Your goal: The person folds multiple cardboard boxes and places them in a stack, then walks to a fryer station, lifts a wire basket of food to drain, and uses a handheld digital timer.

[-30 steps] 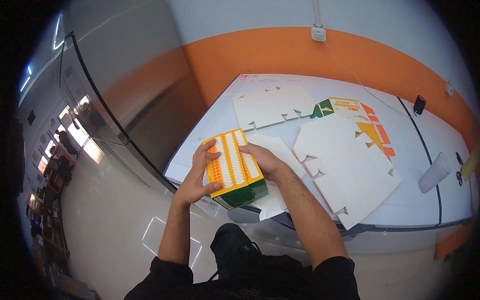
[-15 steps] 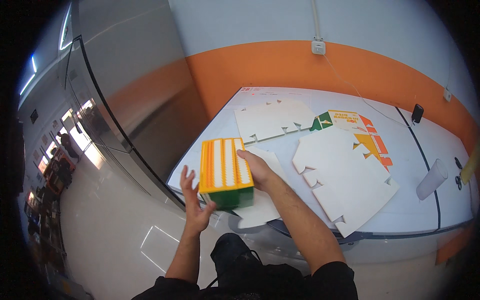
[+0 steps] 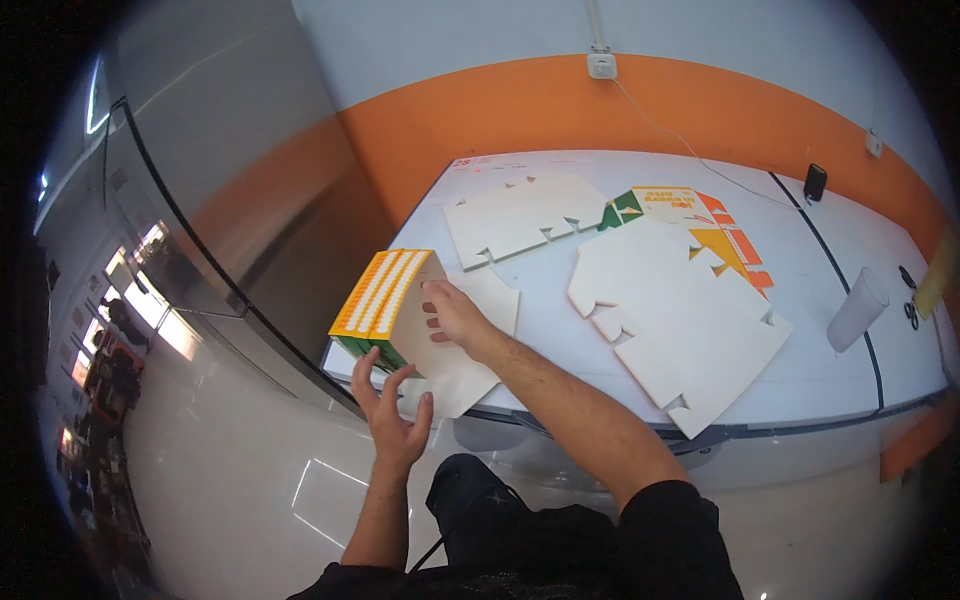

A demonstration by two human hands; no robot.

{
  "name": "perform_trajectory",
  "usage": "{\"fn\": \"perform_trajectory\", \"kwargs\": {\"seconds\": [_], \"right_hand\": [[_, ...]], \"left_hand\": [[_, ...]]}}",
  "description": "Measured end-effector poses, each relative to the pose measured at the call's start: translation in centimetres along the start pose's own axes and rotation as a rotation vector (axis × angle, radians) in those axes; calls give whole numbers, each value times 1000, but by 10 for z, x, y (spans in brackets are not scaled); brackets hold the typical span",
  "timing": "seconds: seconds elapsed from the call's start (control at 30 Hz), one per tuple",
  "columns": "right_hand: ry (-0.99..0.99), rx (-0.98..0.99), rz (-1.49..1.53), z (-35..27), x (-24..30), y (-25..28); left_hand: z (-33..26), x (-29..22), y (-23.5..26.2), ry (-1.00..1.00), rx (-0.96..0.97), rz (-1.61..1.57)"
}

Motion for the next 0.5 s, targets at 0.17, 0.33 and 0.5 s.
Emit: {"fn": "perform_trajectory", "kwargs": {"seconds": [0.17, 0.33, 0.5], "right_hand": [[335, 102, -942, -50, 34, 34], [487, 243, -1307, -90, 25, 41], [480, 178, -1273, -138, 38, 59]], "left_hand": [[10, 22, 4, 38, -13, 110], [15, 29, 2, 51, -87, 93], [0, -23, -16, -85, 78, 30]]}}
Point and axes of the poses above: each hand's wrist, its own z-axis towards the middle knuckle, its own y-axis out of the back of the hand, x = y × z, the point moved 8 cm from there along z, towards the middle knuckle, and after that the axes turned 8 degrees about y, right-handed, at the moved point
